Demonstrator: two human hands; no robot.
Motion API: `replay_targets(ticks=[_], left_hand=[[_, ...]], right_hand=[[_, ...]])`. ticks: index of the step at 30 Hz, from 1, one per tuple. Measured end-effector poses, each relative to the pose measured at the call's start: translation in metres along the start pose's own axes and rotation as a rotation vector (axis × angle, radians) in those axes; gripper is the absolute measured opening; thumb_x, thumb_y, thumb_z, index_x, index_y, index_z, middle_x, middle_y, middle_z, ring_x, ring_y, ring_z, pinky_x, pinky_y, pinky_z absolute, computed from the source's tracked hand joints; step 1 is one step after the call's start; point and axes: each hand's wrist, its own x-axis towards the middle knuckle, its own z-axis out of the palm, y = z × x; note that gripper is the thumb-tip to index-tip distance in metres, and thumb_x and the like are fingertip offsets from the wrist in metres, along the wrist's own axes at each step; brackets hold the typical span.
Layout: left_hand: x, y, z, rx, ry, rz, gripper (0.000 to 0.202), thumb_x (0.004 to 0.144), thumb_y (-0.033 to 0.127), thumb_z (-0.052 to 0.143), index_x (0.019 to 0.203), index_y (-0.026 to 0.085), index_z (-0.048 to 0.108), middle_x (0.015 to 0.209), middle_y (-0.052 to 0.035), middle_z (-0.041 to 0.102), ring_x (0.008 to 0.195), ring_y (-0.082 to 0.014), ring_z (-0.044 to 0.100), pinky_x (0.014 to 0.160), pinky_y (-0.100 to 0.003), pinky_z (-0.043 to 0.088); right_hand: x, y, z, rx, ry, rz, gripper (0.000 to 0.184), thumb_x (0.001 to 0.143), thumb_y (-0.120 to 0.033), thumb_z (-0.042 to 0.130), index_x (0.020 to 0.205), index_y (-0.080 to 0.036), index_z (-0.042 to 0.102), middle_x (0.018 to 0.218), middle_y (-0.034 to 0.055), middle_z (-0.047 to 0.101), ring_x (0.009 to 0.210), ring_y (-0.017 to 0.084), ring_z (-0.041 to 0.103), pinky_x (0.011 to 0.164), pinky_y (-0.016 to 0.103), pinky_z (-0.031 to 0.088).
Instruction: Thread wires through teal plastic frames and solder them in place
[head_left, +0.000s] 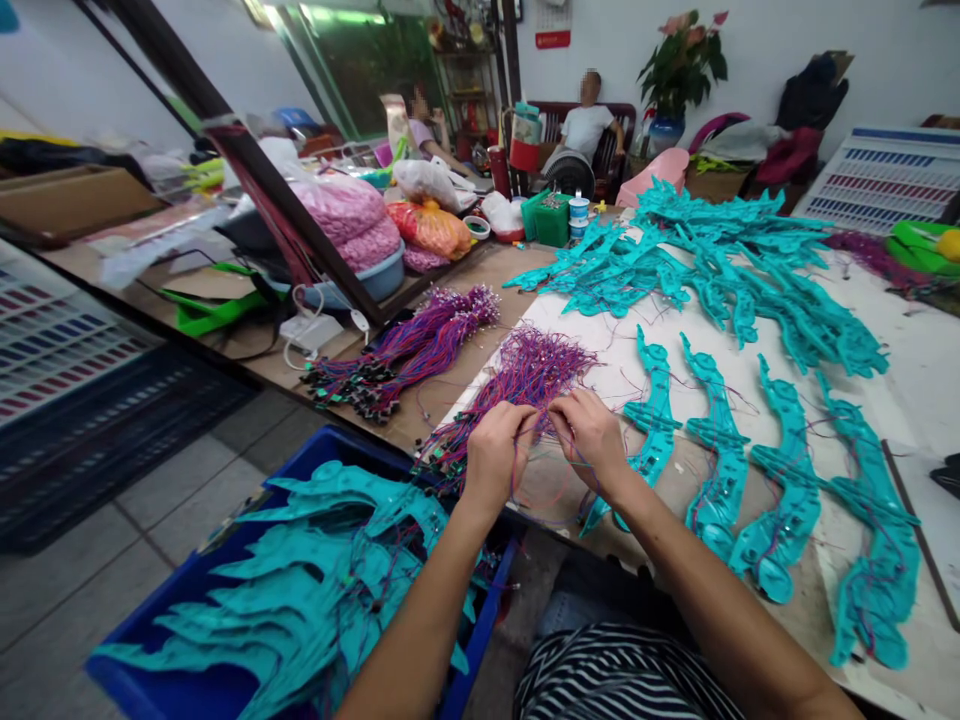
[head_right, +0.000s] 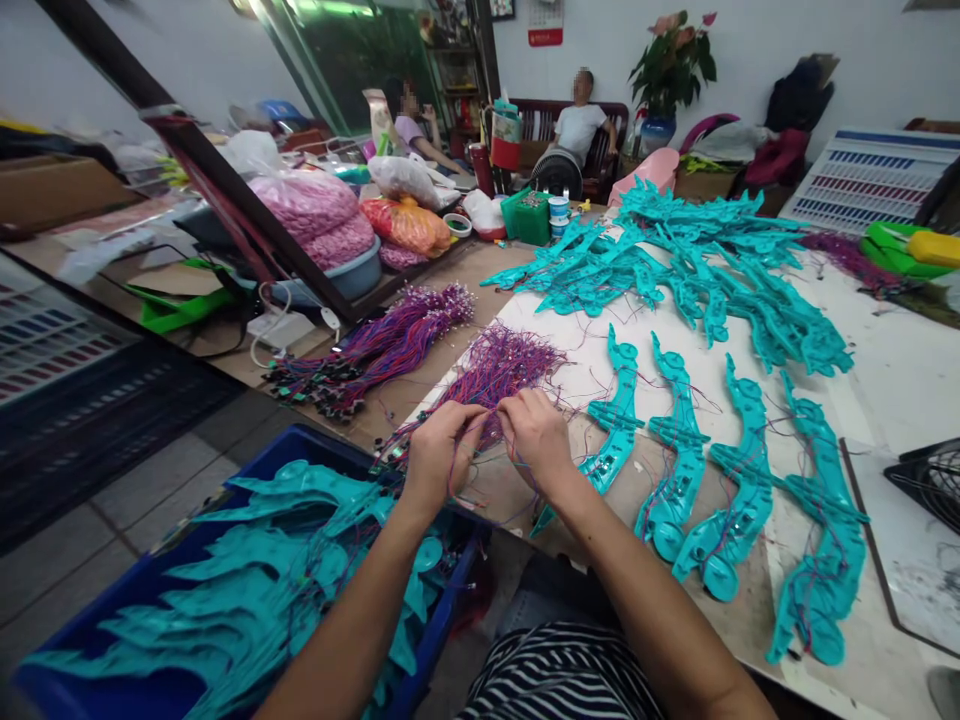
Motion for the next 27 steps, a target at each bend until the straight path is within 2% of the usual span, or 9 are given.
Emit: replay_targets(ticks=[2,4,6,9,12,17,20,23,27], left_hand=[[0.005,-0.002,-0.006,0.036,-0.049,0.041,0.021,0.091,0.026,0.051,0.081,0.018,0.067,0.079,-0.0054,0.066,0.077,-0.0173,0.060,0.073,-0.027,0.046],[0.011,-0.005,-0.010,-0.037,-0.091,-0.005,0.021,0.090,0.029,0.052,0.080,0.018,0.067,0.077,-0.0043,0.066,0.074,-0.0164,0.059,0.071,-0.026,0.046],[0.015,-0.007,-0.011,-0.189,-0.146,-0.111,0.021,0.087,0.032,0.054,0.078,0.017,0.067,0.075,-0.0030,0.066,0.071,-0.0154,0.058,0.070,-0.025,0.047],[0.016,-0.009,-0.008,-0.423,-0.202,-0.296,0.024,0.081,0.038,0.059,0.075,0.016,0.067,0.070,-0.0011,0.064,0.066,-0.0142,0.056,0.065,-0.024,0.045],[0.014,-0.005,-0.002,-0.576,-0.211,-0.438,0.031,0.074,0.046,0.065,0.077,0.015,0.069,0.067,-0.0003,0.063,0.061,-0.0126,0.052,0.060,-0.024,0.042],[0.014,0.004,0.004,-0.718,-0.174,-0.594,0.041,0.062,0.053,0.076,0.072,0.013,0.069,0.061,0.0002,0.059,0.055,-0.0102,0.047,0.054,-0.023,0.038],[0.016,0.002,0.004,-0.738,-0.171,-0.591,0.040,0.065,0.053,0.074,0.073,0.014,0.068,0.058,0.0012,0.057,0.053,-0.0095,0.045,0.051,-0.022,0.035],[0.020,-0.003,0.003,-0.653,-0.187,-0.528,0.039,0.069,0.053,0.071,0.070,0.014,0.068,0.057,0.0014,0.056,0.052,-0.0097,0.045,0.052,-0.023,0.035],[0.028,-0.007,-0.002,-0.528,-0.161,-0.478,0.039,0.073,0.054,0.066,0.067,0.015,0.069,0.057,-0.0002,0.060,0.053,-0.0116,0.048,0.054,-0.024,0.038]], right_hand=[[0.002,0.001,-0.002,0.012,-0.057,-0.041,0.021,0.096,-0.021,0.045,0.088,-0.018,0.065,0.083,0.0080,0.063,0.082,0.021,0.054,0.070,0.031,0.044],[0.003,0.002,-0.003,0.101,-0.102,-0.063,0.020,0.096,-0.021,0.046,0.088,-0.018,0.065,0.086,0.0077,0.063,0.082,0.020,0.054,0.072,0.031,0.044],[0.003,0.003,-0.003,0.267,-0.107,-0.032,0.019,0.096,-0.021,0.048,0.086,-0.019,0.064,0.085,0.0063,0.062,0.081,0.018,0.054,0.072,0.030,0.044],[0.002,0.005,0.001,0.514,-0.047,0.123,0.016,0.093,-0.022,0.051,0.080,-0.019,0.061,0.080,0.0028,0.060,0.075,0.015,0.055,0.068,0.027,0.045],[0.001,0.008,0.004,0.620,0.009,0.263,0.015,0.089,-0.023,0.054,0.077,-0.019,0.062,0.076,0.0016,0.061,0.072,0.014,0.056,0.064,0.025,0.045],[-0.001,0.005,0.004,0.624,0.014,0.216,0.013,0.084,-0.020,0.057,0.090,-0.019,0.068,0.082,0.0029,0.063,0.072,0.013,0.059,0.065,0.026,0.048],[0.001,0.001,0.002,0.624,0.047,0.230,0.011,0.084,-0.024,0.061,0.087,-0.020,0.070,0.081,0.0028,0.064,0.071,0.013,0.059,0.064,0.025,0.049],[0.006,0.002,0.001,0.660,0.139,0.352,0.016,0.086,-0.029,0.060,0.080,-0.020,0.071,0.078,0.0029,0.065,0.073,0.014,0.061,0.063,0.026,0.049],[0.014,0.010,-0.001,0.713,0.253,0.492,0.017,0.084,-0.033,0.062,0.082,-0.019,0.072,0.082,0.0042,0.067,0.076,0.015,0.062,0.060,0.026,0.049]])
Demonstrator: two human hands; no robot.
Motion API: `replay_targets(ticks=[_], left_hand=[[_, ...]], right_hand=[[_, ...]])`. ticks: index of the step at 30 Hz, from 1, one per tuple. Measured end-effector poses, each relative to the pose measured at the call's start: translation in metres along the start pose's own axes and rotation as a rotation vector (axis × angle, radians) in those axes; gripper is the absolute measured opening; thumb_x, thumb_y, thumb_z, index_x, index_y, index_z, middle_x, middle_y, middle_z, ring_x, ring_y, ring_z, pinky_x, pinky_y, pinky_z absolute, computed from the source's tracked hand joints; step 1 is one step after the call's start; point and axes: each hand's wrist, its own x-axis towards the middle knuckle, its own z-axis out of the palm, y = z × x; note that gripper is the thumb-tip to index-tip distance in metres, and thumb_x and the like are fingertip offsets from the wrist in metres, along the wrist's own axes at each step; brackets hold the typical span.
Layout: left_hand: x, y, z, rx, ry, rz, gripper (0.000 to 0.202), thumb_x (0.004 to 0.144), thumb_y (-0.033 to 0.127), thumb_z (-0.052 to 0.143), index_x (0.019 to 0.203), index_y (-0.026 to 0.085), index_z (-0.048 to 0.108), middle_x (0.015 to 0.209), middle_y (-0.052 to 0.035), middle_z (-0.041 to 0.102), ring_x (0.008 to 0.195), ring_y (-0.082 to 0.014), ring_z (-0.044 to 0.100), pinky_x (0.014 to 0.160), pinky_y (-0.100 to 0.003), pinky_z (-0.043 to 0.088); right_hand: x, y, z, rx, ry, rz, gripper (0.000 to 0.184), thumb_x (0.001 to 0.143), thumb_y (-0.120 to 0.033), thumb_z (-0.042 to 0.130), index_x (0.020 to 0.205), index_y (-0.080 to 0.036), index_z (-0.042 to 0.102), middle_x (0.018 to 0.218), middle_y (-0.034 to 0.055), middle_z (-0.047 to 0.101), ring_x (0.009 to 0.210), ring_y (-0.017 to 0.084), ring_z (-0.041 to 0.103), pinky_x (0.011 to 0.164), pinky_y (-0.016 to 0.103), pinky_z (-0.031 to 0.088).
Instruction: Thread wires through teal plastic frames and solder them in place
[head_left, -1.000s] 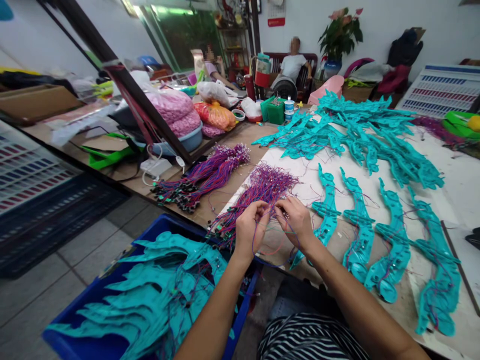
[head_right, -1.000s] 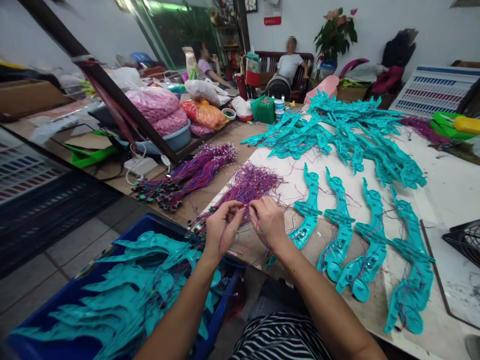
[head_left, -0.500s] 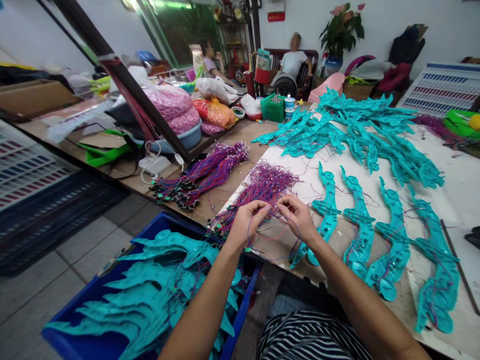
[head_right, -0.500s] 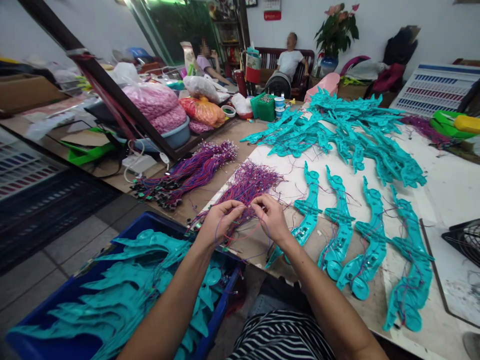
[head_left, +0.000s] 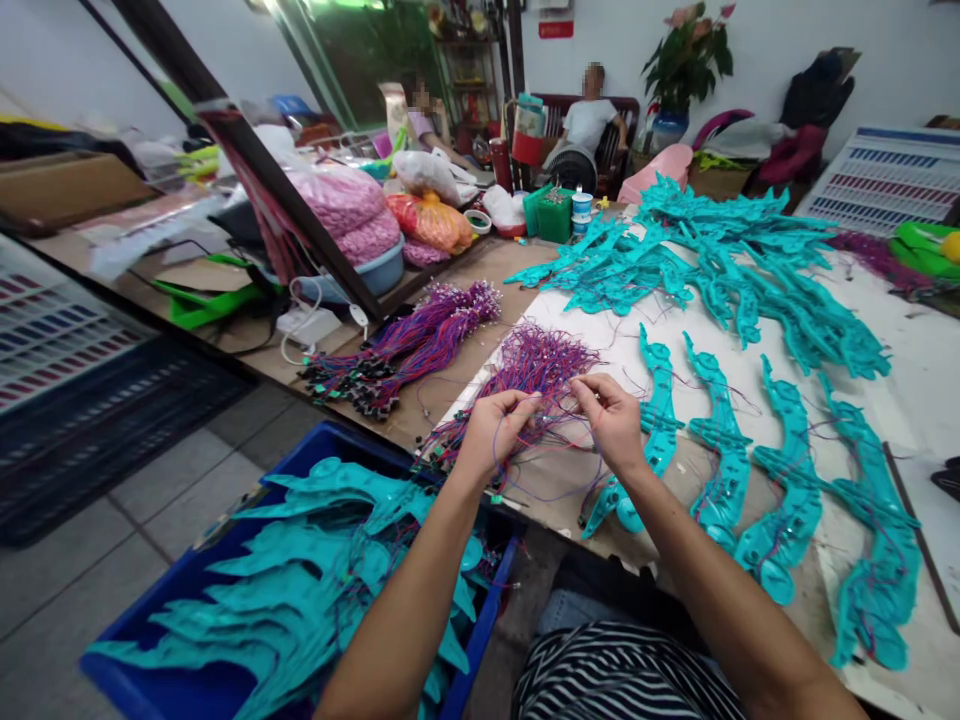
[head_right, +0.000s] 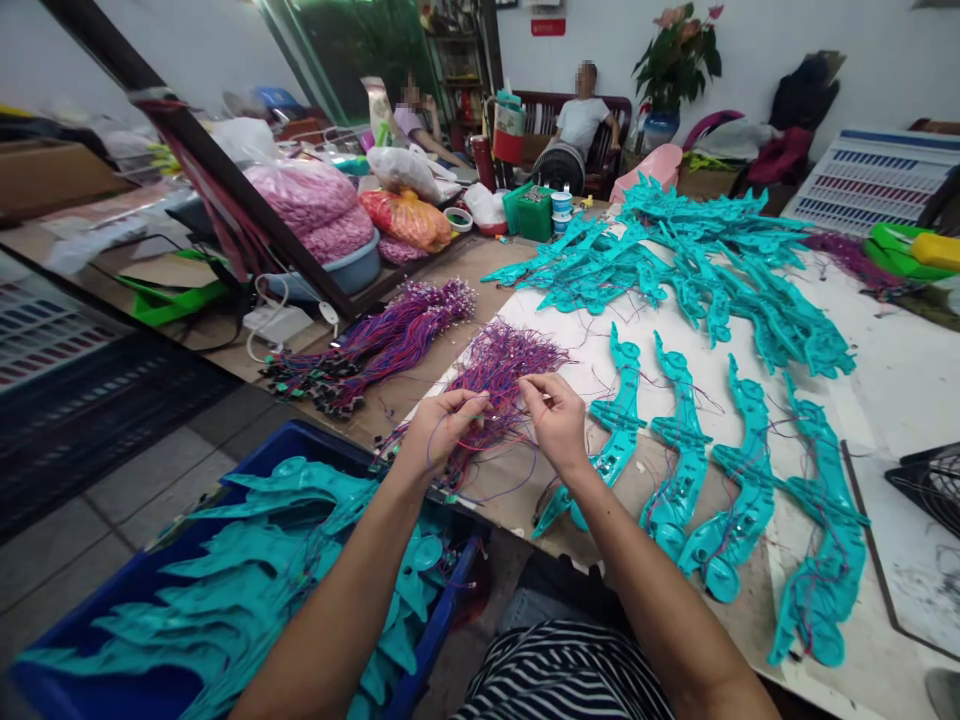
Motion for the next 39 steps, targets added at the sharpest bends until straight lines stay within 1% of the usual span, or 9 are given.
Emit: replay_targets(ticks=[5,10,13,16,22,26,28,34,39], left_hand=[[0.005,0.012,-0.006,0.130,-0.005,0.026,0.041,0.077,0.051,0.060,0.055,0.017,0.066,0.053,-0.0016,0.060,0.053,-0.0140,0.051,0.057,-0.026,0.041],[0.009,0.011,-0.003,0.187,-0.151,0.059,0.026,0.063,0.041,0.073,0.071,0.017,0.070,0.065,-0.0014,0.066,0.060,-0.0151,0.053,0.059,-0.025,0.043],[0.010,0.007,0.002,0.233,-0.201,0.087,0.024,0.066,0.040,0.069,0.068,0.017,0.066,0.060,0.0007,0.060,0.057,-0.0135,0.049,0.057,-0.024,0.040],[0.010,0.005,0.005,0.250,-0.148,0.137,0.024,0.072,0.040,0.064,0.064,0.017,0.062,0.059,0.0017,0.057,0.059,-0.0130,0.049,0.059,-0.024,0.040],[0.009,0.010,-0.001,0.192,0.105,0.185,0.023,0.072,0.040,0.064,0.067,0.017,0.064,0.060,0.0015,0.055,0.060,-0.0128,0.048,0.060,-0.024,0.039],[0.008,0.017,-0.011,0.083,0.118,0.170,0.026,0.069,0.041,0.070,0.067,0.016,0.066,0.062,0.0004,0.058,0.062,-0.0130,0.049,0.059,-0.024,0.039],[0.010,0.022,-0.014,0.049,0.101,0.162,0.028,0.068,0.043,0.072,0.069,0.015,0.068,0.064,-0.0002,0.060,0.063,-0.0133,0.050,0.060,-0.024,0.040],[0.037,0.053,-0.021,0.143,0.050,0.223,0.038,0.078,0.051,0.063,0.069,0.014,0.068,0.054,0.0017,0.051,0.050,-0.0097,0.041,0.050,-0.023,0.032],[0.068,0.114,-0.036,0.323,0.058,0.184,0.024,0.085,0.032,0.060,0.074,0.011,0.063,0.049,0.0047,0.046,0.042,-0.0036,0.035,0.046,-0.017,0.024]], right_hand=[[0.013,-0.004,-0.007,-0.034,0.011,0.005,0.019,0.083,-0.035,0.062,0.085,-0.020,0.074,0.085,0.0046,0.070,0.076,0.016,0.064,0.060,0.027,0.052],[0.018,-0.008,-0.008,-0.022,-0.033,-0.056,0.018,0.083,-0.033,0.064,0.090,-0.022,0.076,0.090,0.0054,0.071,0.079,0.017,0.066,0.064,0.029,0.055],[0.020,-0.007,-0.005,-0.022,-0.063,-0.071,0.020,0.084,-0.034,0.063,0.092,-0.022,0.076,0.092,0.0060,0.071,0.082,0.017,0.067,0.066,0.030,0.057],[0.020,-0.008,-0.003,-0.038,-0.065,-0.080,0.021,0.086,-0.034,0.060,0.095,-0.022,0.075,0.095,0.0062,0.071,0.085,0.018,0.067,0.068,0.030,0.057],[0.019,-0.009,-0.015,-0.133,-0.037,-0.128,0.024,0.088,-0.031,0.056,0.097,-0.020,0.075,0.096,0.0079,0.071,0.089,0.018,0.067,0.068,0.030,0.056],[0.026,-0.001,-0.026,-0.061,0.077,0.014,0.025,0.085,-0.037,0.058,0.090,-0.019,0.075,0.088,0.0073,0.071,0.077,0.018,0.067,0.061,0.031,0.057],[0.033,0.002,-0.026,0.026,0.060,0.104,0.028,0.082,-0.042,0.062,0.090,-0.018,0.074,0.086,0.0065,0.071,0.072,0.017,0.066,0.059,0.030,0.057],[0.064,-0.003,-0.011,0.220,-0.176,0.231,0.040,0.078,-0.050,0.065,0.104,-0.019,0.067,0.094,0.0059,0.071,0.076,0.015,0.067,0.057,0.026,0.058],[0.105,-0.008,-0.019,0.173,-0.046,0.214,0.034,0.083,-0.051,0.061,0.085,-0.017,0.067,0.084,0.0047,0.069,0.069,0.011,0.062,0.046,0.018,0.049]])
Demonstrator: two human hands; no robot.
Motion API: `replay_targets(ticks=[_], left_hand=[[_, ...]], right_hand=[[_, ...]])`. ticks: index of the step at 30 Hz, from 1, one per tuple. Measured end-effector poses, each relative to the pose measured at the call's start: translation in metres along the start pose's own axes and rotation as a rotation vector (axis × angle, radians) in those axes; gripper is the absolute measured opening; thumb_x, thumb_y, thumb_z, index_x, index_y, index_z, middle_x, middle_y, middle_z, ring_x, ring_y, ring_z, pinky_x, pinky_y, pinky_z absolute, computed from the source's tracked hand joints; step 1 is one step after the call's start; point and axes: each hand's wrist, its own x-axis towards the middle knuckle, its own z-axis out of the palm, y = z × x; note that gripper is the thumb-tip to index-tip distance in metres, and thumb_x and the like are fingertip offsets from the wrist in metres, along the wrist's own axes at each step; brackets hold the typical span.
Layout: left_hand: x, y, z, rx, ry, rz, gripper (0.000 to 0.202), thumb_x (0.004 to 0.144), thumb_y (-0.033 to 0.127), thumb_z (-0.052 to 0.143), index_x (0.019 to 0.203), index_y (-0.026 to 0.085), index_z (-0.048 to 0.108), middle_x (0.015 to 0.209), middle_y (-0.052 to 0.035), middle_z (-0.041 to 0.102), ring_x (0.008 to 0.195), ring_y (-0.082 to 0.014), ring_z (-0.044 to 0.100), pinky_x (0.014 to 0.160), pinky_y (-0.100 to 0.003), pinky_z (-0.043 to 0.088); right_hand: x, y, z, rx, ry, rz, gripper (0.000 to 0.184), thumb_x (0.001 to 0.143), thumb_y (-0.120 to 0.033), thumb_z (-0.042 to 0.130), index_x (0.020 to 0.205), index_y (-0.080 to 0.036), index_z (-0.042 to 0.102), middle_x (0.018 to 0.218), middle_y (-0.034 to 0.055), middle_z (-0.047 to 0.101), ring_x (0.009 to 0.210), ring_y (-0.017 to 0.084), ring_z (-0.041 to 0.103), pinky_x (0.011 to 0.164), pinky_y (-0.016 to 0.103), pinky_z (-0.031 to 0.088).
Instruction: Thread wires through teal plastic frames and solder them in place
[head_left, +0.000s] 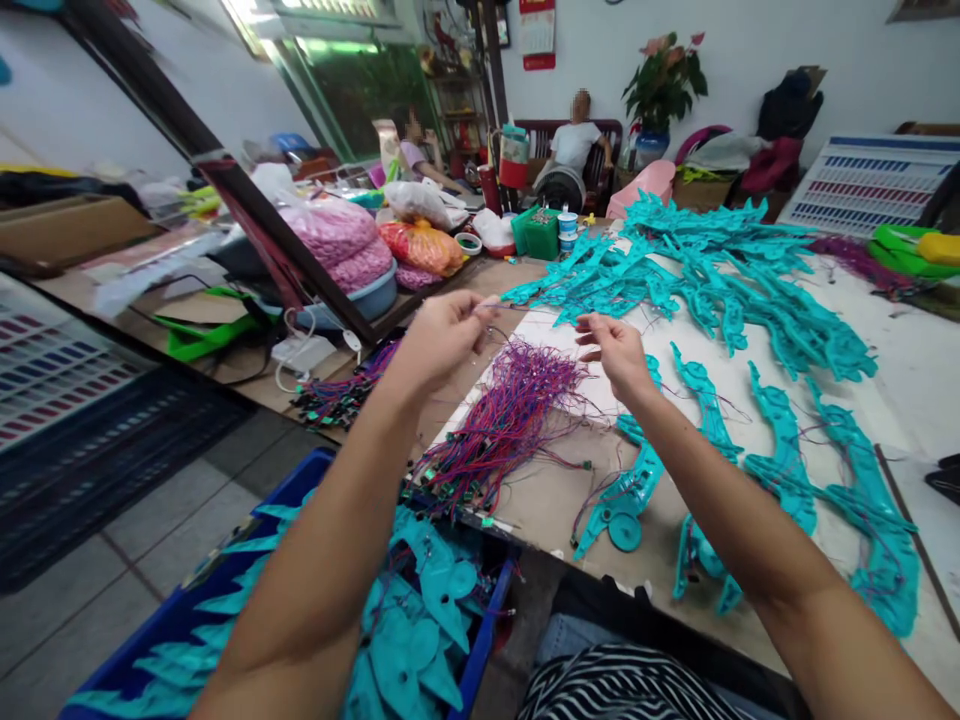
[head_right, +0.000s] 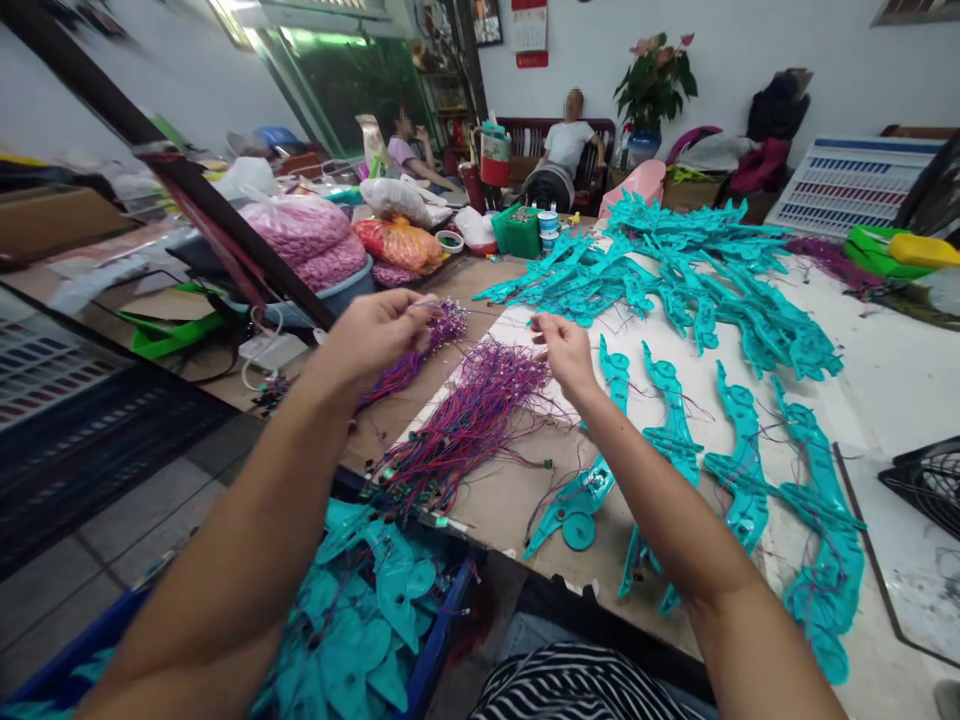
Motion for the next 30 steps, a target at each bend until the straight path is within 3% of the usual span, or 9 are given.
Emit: replay_targets(ticks=[3,5,9,12,15,16,18,22,30], left_hand=[[0.018,0.032,-0.029,0.101,-0.173,-0.073,0.027,0.091,0.022,0.048,0.085,0.000,0.063,0.051,0.0101,0.033,0.043,0.0069,0.028,0.057,-0.013,0.019],[0.024,0.048,-0.048,0.081,-0.269,-0.099,0.038,0.094,0.016,0.029,0.095,-0.011,0.056,0.058,0.0116,0.025,0.048,0.0126,0.026,0.062,-0.018,0.015],[0.026,0.064,-0.074,-0.047,-0.211,-0.111,0.064,0.084,0.009,-0.007,0.112,-0.019,0.043,0.069,0.0082,0.017,0.052,0.0161,0.029,0.061,-0.024,0.008],[0.026,0.058,-0.084,-0.120,-0.147,-0.131,0.076,0.076,0.007,-0.020,0.114,-0.020,0.040,0.069,0.0073,0.015,0.053,0.0164,0.032,0.061,-0.024,0.006],[0.030,0.043,-0.094,-0.251,-0.108,-0.097,0.048,0.091,0.013,0.014,0.100,-0.009,0.056,0.055,0.0120,0.018,0.043,0.0122,0.031,0.065,-0.018,0.014],[0.032,0.038,-0.097,-0.314,-0.103,-0.076,0.031,0.091,0.016,0.034,0.093,-0.001,0.060,0.048,0.0125,0.022,0.039,0.0084,0.030,0.059,-0.013,0.014],[0.035,0.029,-0.100,-0.405,-0.106,-0.060,0.010,0.084,0.018,0.057,0.080,0.010,0.062,0.040,0.0101,0.029,0.034,0.0002,0.028,0.043,-0.015,0.012],[0.034,0.023,-0.089,-0.344,-0.075,-0.192,0.024,0.090,0.012,0.050,0.070,0.014,0.060,0.038,0.0068,0.033,0.032,-0.0030,0.025,0.038,-0.019,0.010],[0.031,0.023,-0.058,-0.310,-0.027,-0.275,0.033,0.096,0.011,0.040,0.070,0.014,0.060,0.037,0.0068,0.032,0.031,-0.0032,0.019,0.039,-0.018,0.009]], right_hand=[[0.021,-0.009,-0.015,-0.173,-0.042,0.000,0.026,0.081,-0.040,0.068,0.074,-0.015,0.067,0.059,0.0002,0.062,0.051,0.008,0.054,0.039,0.015,0.038],[0.031,-0.015,-0.023,-0.284,-0.128,0.068,0.025,0.078,-0.033,0.072,0.065,-0.013,0.065,0.044,-0.0030,0.053,0.039,0.006,0.044,0.035,0.016,0.030],[0.046,-0.027,-0.025,-0.137,-0.187,0.164,0.029,0.080,-0.037,0.073,0.068,-0.013,0.064,0.041,-0.0062,0.047,0.031,0.004,0.038,0.032,0.018,0.022],[0.056,-0.040,-0.017,-0.118,-0.269,0.215,0.026,0.080,-0.035,0.074,0.069,-0.013,0.064,0.048,-0.0029,0.054,0.034,0.006,0.048,0.033,0.018,0.031],[0.068,-0.052,-0.005,-0.142,-0.360,0.162,0.022,0.080,-0.025,0.073,0.065,-0.013,0.064,0.045,-0.0027,0.054,0.040,0.009,0.055,0.041,0.019,0.043],[0.072,-0.054,-0.001,-0.125,-0.399,0.106,0.022,0.082,-0.025,0.071,0.065,-0.014,0.065,0.045,-0.0033,0.054,0.042,0.008,0.056,0.045,0.019,0.045],[0.077,-0.055,0.006,-0.120,-0.483,0.012,0.027,0.086,-0.030,0.066,0.064,-0.015,0.066,0.045,-0.0043,0.055,0.044,0.006,0.055,0.049,0.016,0.047],[0.081,-0.044,0.016,-0.247,-0.583,0.015,0.032,0.090,-0.037,0.062,0.069,-0.012,0.066,0.055,-0.0036,0.060,0.049,0.006,0.055,0.052,0.017,0.049],[0.091,-0.030,0.003,-0.340,-0.540,0.025,0.027,0.093,-0.037,0.058,0.101,-0.012,0.066,0.097,0.0052,0.068,0.082,0.014,0.065,0.073,0.029,0.057]])
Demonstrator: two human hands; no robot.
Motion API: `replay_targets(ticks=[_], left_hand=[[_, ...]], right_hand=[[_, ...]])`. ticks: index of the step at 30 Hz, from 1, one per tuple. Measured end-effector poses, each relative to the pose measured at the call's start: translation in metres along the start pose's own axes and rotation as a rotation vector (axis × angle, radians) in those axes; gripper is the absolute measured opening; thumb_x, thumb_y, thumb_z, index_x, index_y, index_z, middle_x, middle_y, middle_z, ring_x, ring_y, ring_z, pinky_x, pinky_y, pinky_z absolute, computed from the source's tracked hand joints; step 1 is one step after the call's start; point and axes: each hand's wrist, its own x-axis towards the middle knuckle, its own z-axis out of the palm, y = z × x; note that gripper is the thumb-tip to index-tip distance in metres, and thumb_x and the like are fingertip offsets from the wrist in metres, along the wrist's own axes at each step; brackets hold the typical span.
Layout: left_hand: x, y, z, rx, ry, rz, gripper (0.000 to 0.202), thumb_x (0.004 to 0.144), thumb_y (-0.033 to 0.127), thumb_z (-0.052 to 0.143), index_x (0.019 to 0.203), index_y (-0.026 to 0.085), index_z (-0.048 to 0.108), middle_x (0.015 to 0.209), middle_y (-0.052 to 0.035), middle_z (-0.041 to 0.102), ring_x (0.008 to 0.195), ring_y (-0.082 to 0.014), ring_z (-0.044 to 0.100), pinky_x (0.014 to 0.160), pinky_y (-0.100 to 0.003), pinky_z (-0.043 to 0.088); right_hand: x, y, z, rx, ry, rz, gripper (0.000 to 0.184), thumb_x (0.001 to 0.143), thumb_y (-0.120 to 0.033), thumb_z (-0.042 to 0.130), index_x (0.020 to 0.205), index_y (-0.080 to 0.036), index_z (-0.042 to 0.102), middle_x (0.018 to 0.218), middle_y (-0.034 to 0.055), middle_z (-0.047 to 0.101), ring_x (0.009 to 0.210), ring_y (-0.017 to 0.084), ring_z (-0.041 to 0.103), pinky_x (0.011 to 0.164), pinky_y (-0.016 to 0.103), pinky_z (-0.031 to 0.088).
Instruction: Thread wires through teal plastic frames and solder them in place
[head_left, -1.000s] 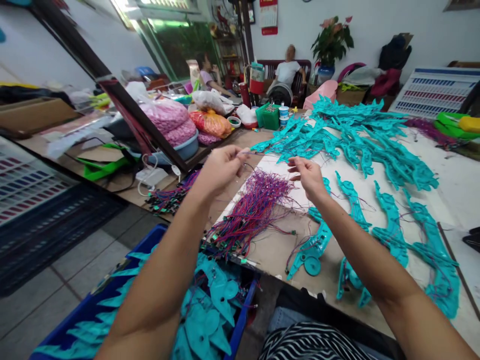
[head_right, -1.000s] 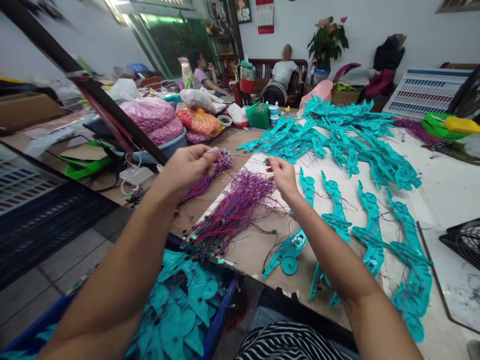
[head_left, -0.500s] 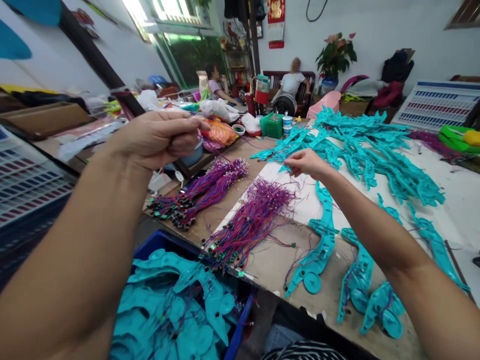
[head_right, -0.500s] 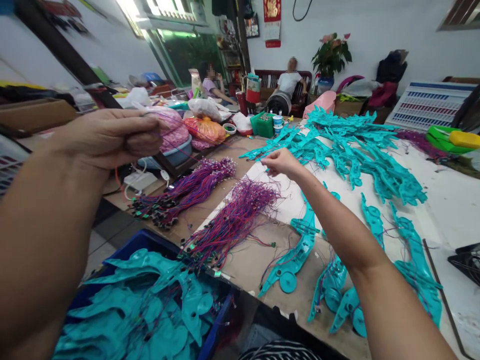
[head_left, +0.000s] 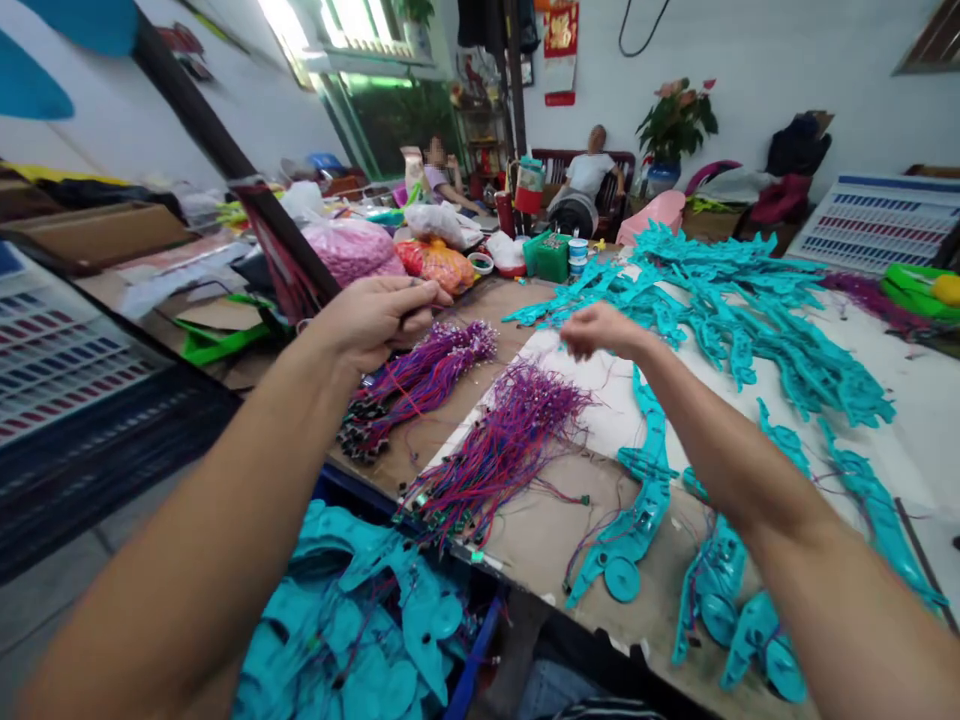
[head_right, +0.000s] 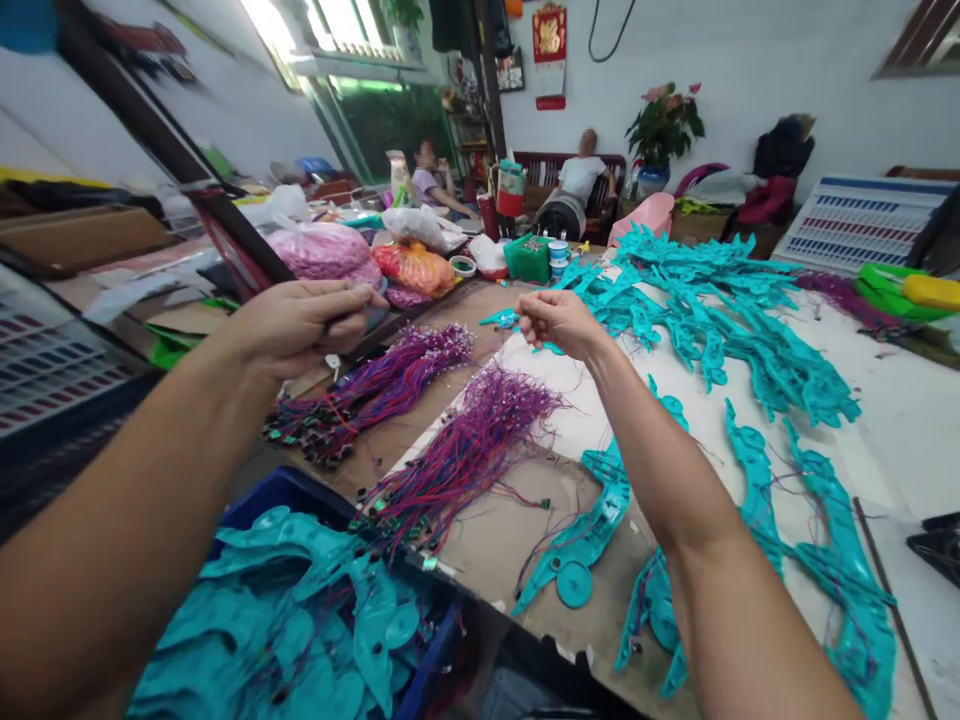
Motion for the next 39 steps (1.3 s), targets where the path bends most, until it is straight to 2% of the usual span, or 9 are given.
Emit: replay_targets(ticks=[3,9,11,15,22,27,33,36,39], left_hand=[[0.007,-0.006,0.002,-0.061,-0.012,-0.030,0.034,0.097,0.012,0.038,0.070,0.014,0.059,0.036,0.0071,0.032,0.031,-0.0031,0.018,0.039,-0.018,0.008],[0.014,-0.017,0.008,-0.118,-0.039,-0.069,0.035,0.097,0.010,0.039,0.068,0.014,0.057,0.035,0.0065,0.032,0.030,-0.0032,0.021,0.038,-0.018,0.008],[0.013,-0.018,0.012,-0.121,-0.053,-0.071,0.035,0.097,0.011,0.040,0.067,0.014,0.057,0.036,0.0064,0.033,0.030,-0.0029,0.021,0.037,-0.017,0.009],[0.013,-0.020,0.015,-0.108,-0.068,-0.078,0.035,0.098,0.016,0.042,0.067,0.013,0.059,0.035,0.0063,0.033,0.030,-0.0027,0.020,0.036,-0.017,0.010],[0.029,-0.044,0.023,-0.205,-0.056,-0.110,0.033,0.093,0.038,0.053,0.070,0.015,0.056,0.035,0.0073,0.033,0.030,-0.0041,0.019,0.036,-0.018,0.010],[0.026,-0.074,0.055,-0.236,-0.161,-0.128,0.025,0.079,0.035,0.071,0.084,0.013,0.061,0.039,0.0090,0.036,0.032,-0.0036,0.021,0.038,-0.019,0.007],[0.008,-0.093,0.106,-0.163,-0.489,-0.135,0.059,0.058,0.029,0.085,0.111,0.013,0.065,0.051,0.0089,0.047,0.042,-0.0045,0.032,0.045,-0.021,0.018],[0.002,-0.094,0.129,-0.050,-0.476,-0.015,0.042,0.058,0.026,0.082,0.096,0.012,0.072,0.065,0.0025,0.060,0.056,-0.0078,0.045,0.054,-0.022,0.030],[0.000,-0.095,0.141,0.028,-0.410,0.044,0.023,0.062,0.032,0.077,0.070,0.011,0.070,0.058,0.0021,0.055,0.055,-0.0087,0.041,0.054,-0.024,0.027]], right_hand=[[0.000,0.006,-0.008,-0.041,0.039,0.011,0.033,0.094,-0.040,0.055,0.095,-0.009,0.067,0.090,0.0031,0.067,0.077,0.012,0.065,0.071,0.026,0.056],[-0.005,0.012,-0.017,-0.015,0.060,0.021,0.035,0.093,-0.041,0.057,0.114,-0.014,0.061,0.113,0.0066,0.064,0.092,0.016,0.065,0.080,0.034,0.056],[-0.009,0.012,-0.017,0.005,0.058,0.031,0.031,0.094,-0.040,0.056,0.108,-0.013,0.064,0.106,0.0056,0.066,0.088,0.014,0.066,0.078,0.032,0.057],[-0.018,0.008,-0.013,0.068,0.085,0.021,0.041,0.095,-0.034,0.050,0.060,-0.016,0.063,0.062,-0.0010,0.069,0.054,0.005,0.062,0.058,0.015,0.052],[-0.044,0.001,-0.003,0.460,0.077,0.107,0.017,0.085,-0.028,0.069,0.077,-0.014,0.065,0.069,0.0049,0.073,0.055,0.014,0.069,0.051,0.024,0.057],[-0.060,-0.007,0.007,0.574,0.134,0.168,0.018,0.094,-0.023,0.056,0.082,-0.012,0.064,0.068,0.0049,0.072,0.056,0.015,0.070,0.052,0.025,0.059],[-0.066,-0.017,0.019,0.652,0.185,0.132,0.025,0.096,-0.031,0.053,0.081,-0.013,0.064,0.069,0.0052,0.072,0.059,0.014,0.070,0.057,0.025,0.059],[-0.065,-0.018,0.023,0.660,0.168,0.090,0.029,0.088,-0.043,0.063,0.082,-0.015,0.065,0.071,0.0049,0.072,0.061,0.014,0.069,0.059,0.026,0.058],[-0.066,-0.015,0.024,0.596,0.173,0.046,0.036,0.080,-0.052,0.069,0.084,-0.016,0.067,0.077,0.0052,0.072,0.068,0.014,0.069,0.068,0.028,0.058]])
